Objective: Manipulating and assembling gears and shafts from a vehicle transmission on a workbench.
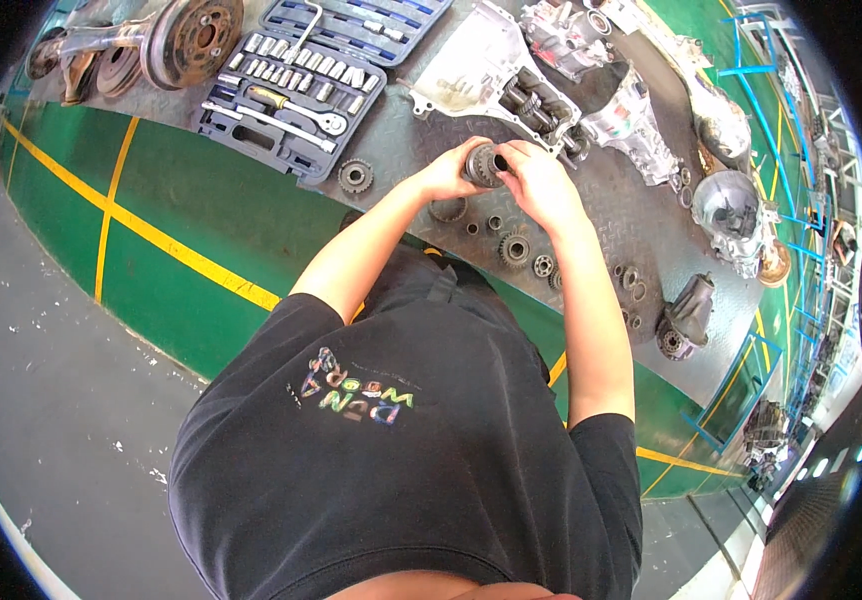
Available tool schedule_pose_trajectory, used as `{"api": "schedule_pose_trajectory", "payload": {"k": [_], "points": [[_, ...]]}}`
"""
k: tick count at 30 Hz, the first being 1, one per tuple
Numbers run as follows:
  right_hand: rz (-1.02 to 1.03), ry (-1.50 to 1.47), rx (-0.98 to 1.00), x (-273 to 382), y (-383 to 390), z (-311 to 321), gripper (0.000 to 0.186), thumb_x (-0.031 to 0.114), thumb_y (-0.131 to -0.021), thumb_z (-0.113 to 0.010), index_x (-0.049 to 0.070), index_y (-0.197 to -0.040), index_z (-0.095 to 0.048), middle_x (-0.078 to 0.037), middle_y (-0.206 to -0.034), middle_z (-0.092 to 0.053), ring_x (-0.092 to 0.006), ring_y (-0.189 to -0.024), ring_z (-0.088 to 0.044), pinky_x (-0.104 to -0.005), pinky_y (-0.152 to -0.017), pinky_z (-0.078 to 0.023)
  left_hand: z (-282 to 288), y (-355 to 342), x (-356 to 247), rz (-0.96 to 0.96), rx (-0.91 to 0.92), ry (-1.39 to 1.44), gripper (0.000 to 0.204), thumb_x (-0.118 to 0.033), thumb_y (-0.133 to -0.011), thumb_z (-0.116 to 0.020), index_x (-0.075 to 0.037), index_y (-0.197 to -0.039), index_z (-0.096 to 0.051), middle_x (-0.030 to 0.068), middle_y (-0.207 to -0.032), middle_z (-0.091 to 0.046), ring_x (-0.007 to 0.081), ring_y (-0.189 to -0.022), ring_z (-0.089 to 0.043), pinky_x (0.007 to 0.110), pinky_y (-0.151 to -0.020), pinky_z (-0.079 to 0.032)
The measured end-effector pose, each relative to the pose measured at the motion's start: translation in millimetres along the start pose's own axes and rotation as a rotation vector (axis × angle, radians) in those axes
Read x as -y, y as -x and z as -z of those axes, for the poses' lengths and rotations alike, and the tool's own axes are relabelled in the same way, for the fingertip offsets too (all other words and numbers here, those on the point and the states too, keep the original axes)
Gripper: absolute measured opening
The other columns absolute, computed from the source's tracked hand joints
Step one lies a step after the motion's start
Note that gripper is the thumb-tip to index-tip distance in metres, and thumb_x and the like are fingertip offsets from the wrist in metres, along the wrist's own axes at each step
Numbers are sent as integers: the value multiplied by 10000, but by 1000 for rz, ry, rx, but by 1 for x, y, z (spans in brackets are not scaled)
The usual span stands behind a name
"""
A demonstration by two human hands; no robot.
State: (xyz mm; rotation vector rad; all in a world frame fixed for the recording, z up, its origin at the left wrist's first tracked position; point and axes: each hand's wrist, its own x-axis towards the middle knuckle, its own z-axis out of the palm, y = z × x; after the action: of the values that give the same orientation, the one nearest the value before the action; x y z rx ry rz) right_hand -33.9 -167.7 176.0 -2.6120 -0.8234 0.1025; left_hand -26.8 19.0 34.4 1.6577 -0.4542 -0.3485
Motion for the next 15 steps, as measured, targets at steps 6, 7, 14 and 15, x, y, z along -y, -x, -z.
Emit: {"api": "schedule_pose_trajectory", "payload": {"k": [6, 7, 14, 15], "points": [[28, 49, 30, 5, -1, 5, 344, 67, -802, -748, 17, -1132, -666, -146, -1142, -677, -347, -1039, -664, -416, -895, -547, -2, 1, 0, -8, 18, -22, 808, -221, -725, -882, -90, -1400, -459, 152, -1281, -624, 251, -1201, -608, 384, -1034, -482], [41, 53, 33, 3, -1, 3, 352, 75, -800, -751, 17, -1136, -664, -145, -1149, -676, -347, -1042, -663, -415, -894, -546, -2, 1, 0, -7, 14, -26, 811, -220, -724, -882, -89, -1402, -458, 155, -1288, -620, 254, -1205, -606, 387, -1037, -480], [82, 174, -4, -4, 5, 5, 461, 167, -788, -789, 65, -1220, -664, -95, -1254, -669, -294, -1211, -609, -436, -1005, -490, -1, 0, -3, 15, 29, -13, 842, -211, -711, -881, -85, -1420, -443, 162, -1325, -597, 256, -1239, -588, 389, -1055, -466], [80, 177, -5, -4, 7, 2, 461, 167, -788, -789, 65, -1220, -664, -95, -1254, -669, -294, -1211, -609, -436, -1005, -490, -2, -1, -1, 12, 31, -13, 842, -211, -711, -881, -85, -1420, -443, 162, -1325, -597, 256, -1239, -588, 389, -1055, -466]]}}
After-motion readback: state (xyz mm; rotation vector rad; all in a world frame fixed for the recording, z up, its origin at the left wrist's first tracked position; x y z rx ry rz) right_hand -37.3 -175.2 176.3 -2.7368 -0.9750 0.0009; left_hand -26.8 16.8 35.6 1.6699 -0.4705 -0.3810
